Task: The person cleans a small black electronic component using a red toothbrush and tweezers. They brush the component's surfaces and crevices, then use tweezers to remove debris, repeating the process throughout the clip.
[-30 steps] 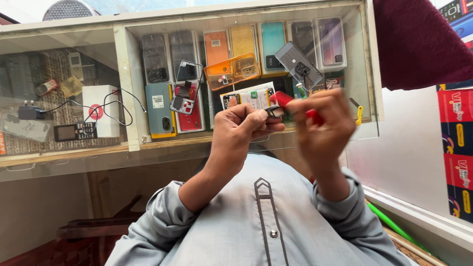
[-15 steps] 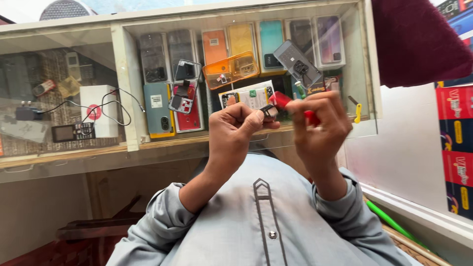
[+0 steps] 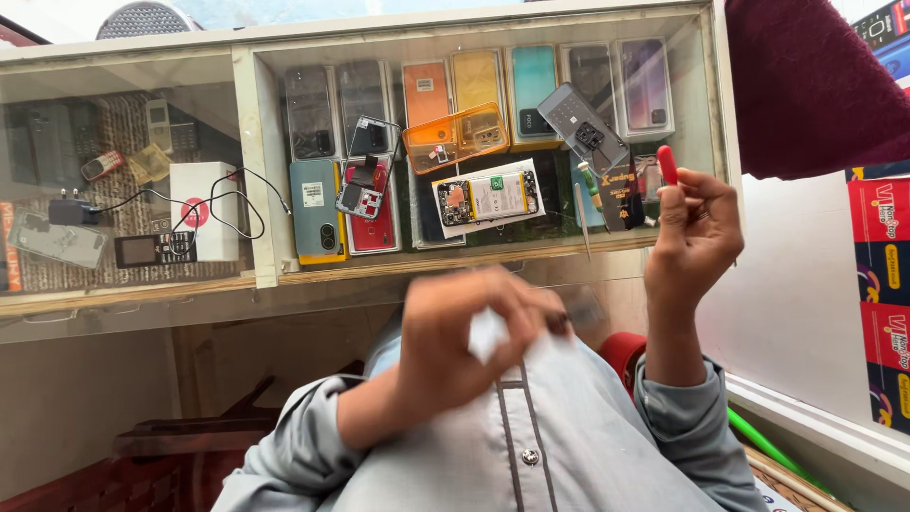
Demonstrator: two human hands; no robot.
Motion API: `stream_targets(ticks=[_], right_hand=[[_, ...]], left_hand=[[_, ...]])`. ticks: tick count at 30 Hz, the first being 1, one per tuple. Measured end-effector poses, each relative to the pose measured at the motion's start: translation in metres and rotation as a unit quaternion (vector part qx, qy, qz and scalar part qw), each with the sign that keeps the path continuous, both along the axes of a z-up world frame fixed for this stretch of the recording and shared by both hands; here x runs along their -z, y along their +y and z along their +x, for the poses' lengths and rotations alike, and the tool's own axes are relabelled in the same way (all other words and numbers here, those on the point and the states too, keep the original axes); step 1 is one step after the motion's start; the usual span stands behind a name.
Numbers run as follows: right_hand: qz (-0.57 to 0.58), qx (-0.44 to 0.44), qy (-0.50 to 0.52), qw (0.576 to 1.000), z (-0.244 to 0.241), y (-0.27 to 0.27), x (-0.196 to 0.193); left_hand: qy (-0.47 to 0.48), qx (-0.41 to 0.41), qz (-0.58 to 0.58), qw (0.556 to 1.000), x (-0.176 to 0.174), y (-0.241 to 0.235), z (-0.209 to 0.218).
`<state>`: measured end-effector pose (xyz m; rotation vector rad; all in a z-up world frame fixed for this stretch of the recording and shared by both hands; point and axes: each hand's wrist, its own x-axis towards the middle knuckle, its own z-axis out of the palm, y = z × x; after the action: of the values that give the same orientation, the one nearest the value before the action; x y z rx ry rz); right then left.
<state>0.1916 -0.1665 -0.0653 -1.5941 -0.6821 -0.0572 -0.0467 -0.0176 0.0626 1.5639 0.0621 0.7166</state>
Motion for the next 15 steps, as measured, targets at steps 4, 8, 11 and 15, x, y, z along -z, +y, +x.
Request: stream_targets(ticks=[4,8,11,15], right_hand=[[-0.061,0.006,0.006,0.998,0.002,-0.011,0.025],[-0.158,0.045,0.025,0.986,0.005,-0.011,0.04],[-0.216,0.059,-0.017,0.974,0.013,-0.014,0.055],[-0.279,0.073,-0.032,0.957,0.032,-0.018,0.078]], left_hand=[[-0.129,0.128,0.074,0.981,-0.034,-0.001,-0.018],[-0.171,0.111,0.108,0.973,-0.039,0.002,-0.018],[-0.117,0.066,0.089,0.987,-0.019,0.002,-0.015],[-0.001,-0.092,0.107,0.99,0.044,0.005,-0.003]])
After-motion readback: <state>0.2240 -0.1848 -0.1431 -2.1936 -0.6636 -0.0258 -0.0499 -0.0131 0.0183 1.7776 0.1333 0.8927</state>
